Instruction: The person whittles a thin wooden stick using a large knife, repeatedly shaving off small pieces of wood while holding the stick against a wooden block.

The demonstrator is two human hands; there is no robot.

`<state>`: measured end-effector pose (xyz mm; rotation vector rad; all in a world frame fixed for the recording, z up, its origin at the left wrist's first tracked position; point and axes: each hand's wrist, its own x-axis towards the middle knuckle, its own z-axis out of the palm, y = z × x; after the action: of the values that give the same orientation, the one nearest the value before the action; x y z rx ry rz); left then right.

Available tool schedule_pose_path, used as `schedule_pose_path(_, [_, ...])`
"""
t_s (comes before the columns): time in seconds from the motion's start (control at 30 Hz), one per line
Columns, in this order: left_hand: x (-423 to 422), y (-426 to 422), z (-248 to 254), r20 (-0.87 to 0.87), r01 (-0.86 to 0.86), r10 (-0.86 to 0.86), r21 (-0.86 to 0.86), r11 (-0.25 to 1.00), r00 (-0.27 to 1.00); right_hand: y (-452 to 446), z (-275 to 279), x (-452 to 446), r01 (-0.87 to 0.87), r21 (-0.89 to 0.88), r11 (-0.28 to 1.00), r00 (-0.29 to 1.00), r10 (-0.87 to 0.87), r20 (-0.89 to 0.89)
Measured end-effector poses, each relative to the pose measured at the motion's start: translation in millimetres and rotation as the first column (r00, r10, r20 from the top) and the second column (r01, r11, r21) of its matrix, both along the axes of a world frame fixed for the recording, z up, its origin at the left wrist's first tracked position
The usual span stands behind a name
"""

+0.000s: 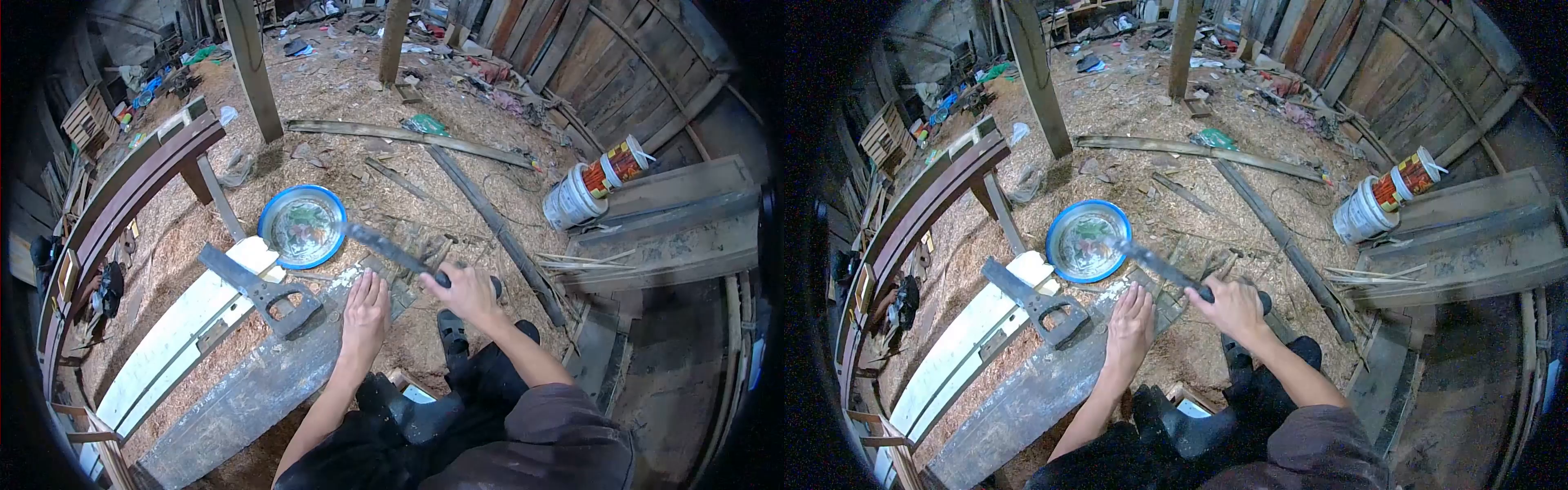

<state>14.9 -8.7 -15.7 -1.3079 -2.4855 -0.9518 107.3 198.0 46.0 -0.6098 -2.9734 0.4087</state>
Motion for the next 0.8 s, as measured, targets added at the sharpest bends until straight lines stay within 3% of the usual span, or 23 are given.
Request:
schedule_pose_path(0.1, [-1,0,4,-0.004,-0.001,0.001,-0.004,1.0,1.0,18,-6,-2,0.037,0.018,0.999,0.995,-0.039,0.091])
schedule_pose_path(0.13, [-1,1,5,-0.018,-0.005,0.005,-0.019,1.0,1.0,30,-15,-10,0.095,-0.048,0.994,0.995,-0.096,-0.026])
schedule_pose_path(0.23, [-3,2,4,-0.027,-0.005,0.004,-0.024,1.0,1.0,31,-10,-8,0.121,0.013,0.993,0.991,-0.12,-0.053])
schedule_pose_path(0.37, [-2,2,5,-0.017,0.001,-0.001,0.017,1.0,1.0,11,3,13,-0.055,0.046,0.997,0.998,0.054,0.022])
schedule_pose_path(0.43, [-3,2,9,-0.03,0.004,-0.003,0.004,1.0,1.0,22,2,4,0.009,-0.022,1.0,0.996,-0.008,0.086])
schedule_pose_path(0.5, [0,1,9,-0.043,0.003,-0.003,-0.003,1.0,0.999,36,-10,-7,0.179,-0.049,0.983,0.973,-0.184,-0.136])
schedule_pose_path(0.53, [0,1,9,-0.029,0.003,-0.004,-0.011,1.0,1.0,36,-12,-5,0.18,0.029,0.983,0.98,-0.177,-0.088])
schedule_pose_path(0.57, [-2,1,8,-0.014,0.004,-0.004,-0.02,1.0,1.0,34,-13,-1,0.179,0.029,0.984,0.98,-0.175,-0.095])
schedule_pose_path(0.63, [-3,2,6,-0.014,0.001,-0.002,-0.02,1.0,1.0,19,5,12,0.095,-0.041,0.995,0.992,-0.092,0.082])
schedule_pose_path(0.67, [-3,2,5,-0.016,-0.001,0.0,-0.019,1.0,1.0,18,-9,18,0.031,0.107,0.994,0.998,-0.025,-0.057])
schedule_pose_path(0.77, [-2,2,6,-0.012,-0.001,0.001,-0.013,1.0,1.0,27,-1,6,0.156,-0.055,0.986,0.988,-0.155,0.023])
schedule_pose_path(0.8, [-2,1,5,-0.015,-0.003,0.003,-0.018,1.0,1.0,33,-4,-1,0.18,-0.022,0.983,0.983,-0.179,0.039])
